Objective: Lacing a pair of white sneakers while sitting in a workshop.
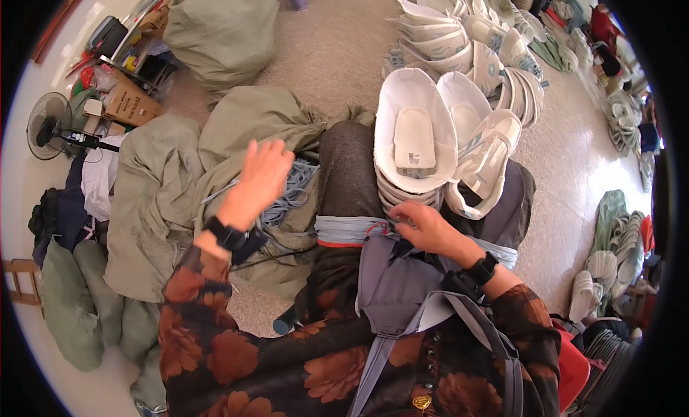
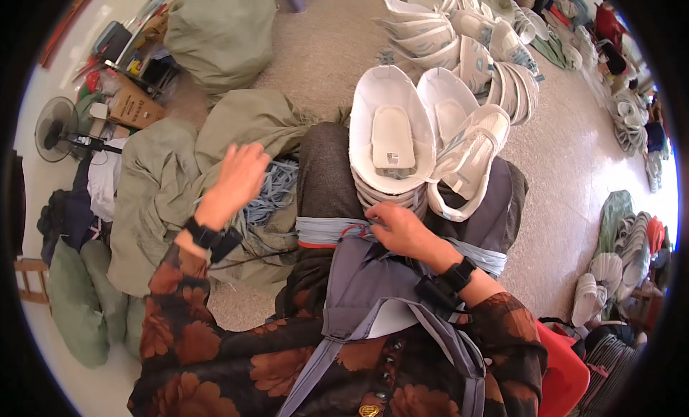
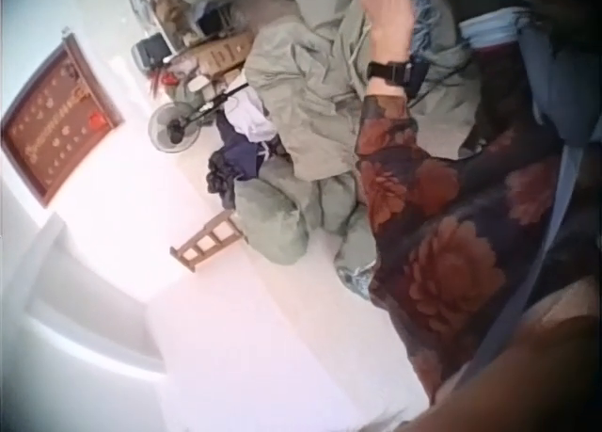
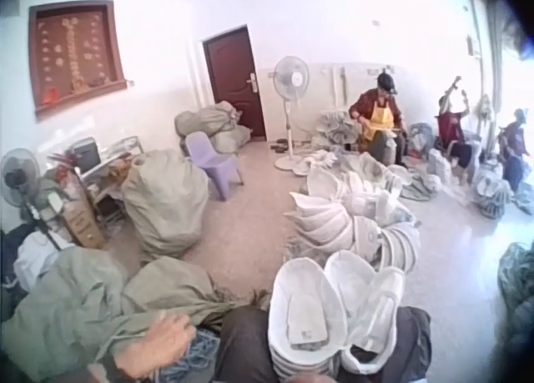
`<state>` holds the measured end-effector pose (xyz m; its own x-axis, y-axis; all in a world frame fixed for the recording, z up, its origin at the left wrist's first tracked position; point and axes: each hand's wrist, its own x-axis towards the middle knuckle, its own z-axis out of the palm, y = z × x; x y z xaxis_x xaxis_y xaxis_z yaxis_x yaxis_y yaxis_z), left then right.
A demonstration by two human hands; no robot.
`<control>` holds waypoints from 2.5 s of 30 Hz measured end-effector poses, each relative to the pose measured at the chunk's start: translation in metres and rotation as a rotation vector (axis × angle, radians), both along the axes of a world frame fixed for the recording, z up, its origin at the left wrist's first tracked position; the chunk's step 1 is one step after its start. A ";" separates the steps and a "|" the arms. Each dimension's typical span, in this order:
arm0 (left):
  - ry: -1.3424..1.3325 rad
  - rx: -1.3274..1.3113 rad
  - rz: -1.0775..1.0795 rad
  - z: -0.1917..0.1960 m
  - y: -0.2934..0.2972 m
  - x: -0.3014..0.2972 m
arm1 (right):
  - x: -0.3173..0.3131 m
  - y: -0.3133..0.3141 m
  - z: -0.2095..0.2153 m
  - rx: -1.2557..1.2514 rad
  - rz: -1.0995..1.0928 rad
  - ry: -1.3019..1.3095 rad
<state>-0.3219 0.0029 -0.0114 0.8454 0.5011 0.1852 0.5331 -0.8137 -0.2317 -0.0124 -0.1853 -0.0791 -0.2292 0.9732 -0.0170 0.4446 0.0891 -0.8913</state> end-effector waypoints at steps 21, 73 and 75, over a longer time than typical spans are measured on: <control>-0.650 -1.624 0.092 0.086 -0.098 0.105 | -0.007 -0.001 0.068 -0.180 0.203 0.309; -1.930 -1.402 -0.169 0.058 0.154 -0.106 | 0.192 -0.151 0.159 0.335 -0.303 1.288; -1.888 -1.440 -0.094 0.027 0.152 -0.117 | 0.206 -0.168 0.161 0.399 -0.386 1.403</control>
<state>-0.4390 0.1551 0.0159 0.2594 0.9480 0.1842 -0.6260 0.0197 0.7796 0.1940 -0.3536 0.0814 0.4293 0.8635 0.2648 -0.6703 0.5011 -0.5474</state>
